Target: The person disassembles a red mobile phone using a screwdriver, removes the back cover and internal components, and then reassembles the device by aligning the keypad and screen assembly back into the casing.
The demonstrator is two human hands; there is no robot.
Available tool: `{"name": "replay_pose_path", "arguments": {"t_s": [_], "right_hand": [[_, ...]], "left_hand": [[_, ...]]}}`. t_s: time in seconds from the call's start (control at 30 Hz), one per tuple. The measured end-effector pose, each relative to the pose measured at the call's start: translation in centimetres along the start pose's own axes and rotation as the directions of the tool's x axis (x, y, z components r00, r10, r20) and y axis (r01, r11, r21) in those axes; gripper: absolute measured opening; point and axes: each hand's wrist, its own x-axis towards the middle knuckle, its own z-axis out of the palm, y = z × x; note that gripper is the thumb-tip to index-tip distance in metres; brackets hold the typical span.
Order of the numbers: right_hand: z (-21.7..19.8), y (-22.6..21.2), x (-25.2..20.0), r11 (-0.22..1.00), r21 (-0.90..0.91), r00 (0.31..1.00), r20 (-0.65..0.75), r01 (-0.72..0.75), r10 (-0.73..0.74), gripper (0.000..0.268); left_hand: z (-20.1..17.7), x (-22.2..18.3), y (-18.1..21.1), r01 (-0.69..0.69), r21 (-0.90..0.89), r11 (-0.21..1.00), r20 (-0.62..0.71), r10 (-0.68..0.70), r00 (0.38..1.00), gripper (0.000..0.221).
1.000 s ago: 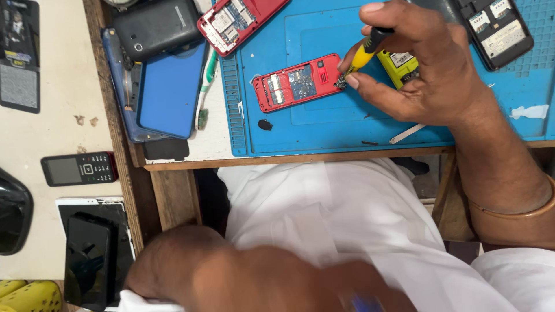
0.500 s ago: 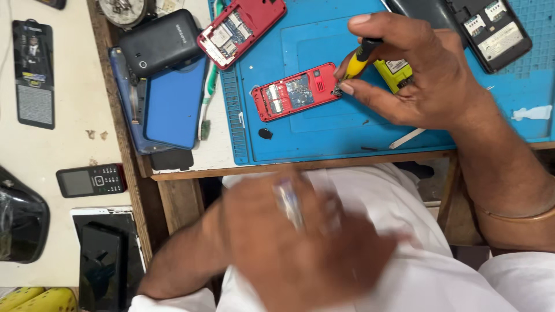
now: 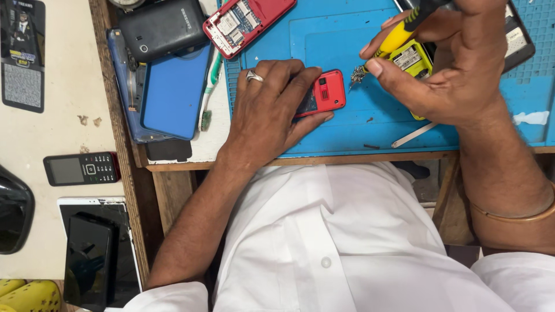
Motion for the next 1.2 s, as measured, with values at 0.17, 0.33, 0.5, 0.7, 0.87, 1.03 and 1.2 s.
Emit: {"name": "replay_pose_path", "arguments": {"t_s": [0.17,0.33,0.5,0.7,0.87,1.03,1.2], "right_hand": [[-0.2,0.2,-0.3,1.0,0.001,1.0,-0.001,0.003,-0.003,0.078],[-0.4,0.4,-0.3,1.0,0.005,1.0,0.01,0.019,-0.019,0.08],[-0.3,0.2,-0.1,1.0,-0.022,1.0,0.001,0.014,-0.014,0.083],[-0.5,0.0,0.6,0.993,-0.091,0.997,0.015,0.079,-0.078,0.089],[-0.5,-0.1,1.1,0.981,-0.152,0.992,0.034,0.124,-0.121,0.092],[-0.6,0.3,1.0,0.985,-0.116,0.992,0.041,0.124,-0.12,0.087],[-0.7,0.6,0.7,0.981,-0.127,0.989,0.057,0.146,-0.14,0.081]], "left_hand": [[-0.1,-0.2,-0.1,-0.044,-0.049,0.998,-0.045,0.042,0.998,0.065],[-0.2,-0.1,0.0,-0.011,-0.064,0.998,-0.087,0.006,0.996,0.068],[-0.4,-0.1,-0.3,0.021,-0.169,0.985,-0.119,-0.042,0.992,0.068],[-0.5,0.0,-0.1,0.011,-0.132,0.991,-0.155,-0.031,0.987,0.065],[-0.3,-0.2,-0.2,0.025,-0.104,0.994,-0.149,-0.04,0.988,0.062],[0.0,-0.2,-0.4,0.038,-0.077,0.996,-0.153,-0.049,0.987,0.059],[0.4,-0.3,-0.4,0.08,-0.041,0.996,-0.143,-0.085,0.986,0.057]]}}
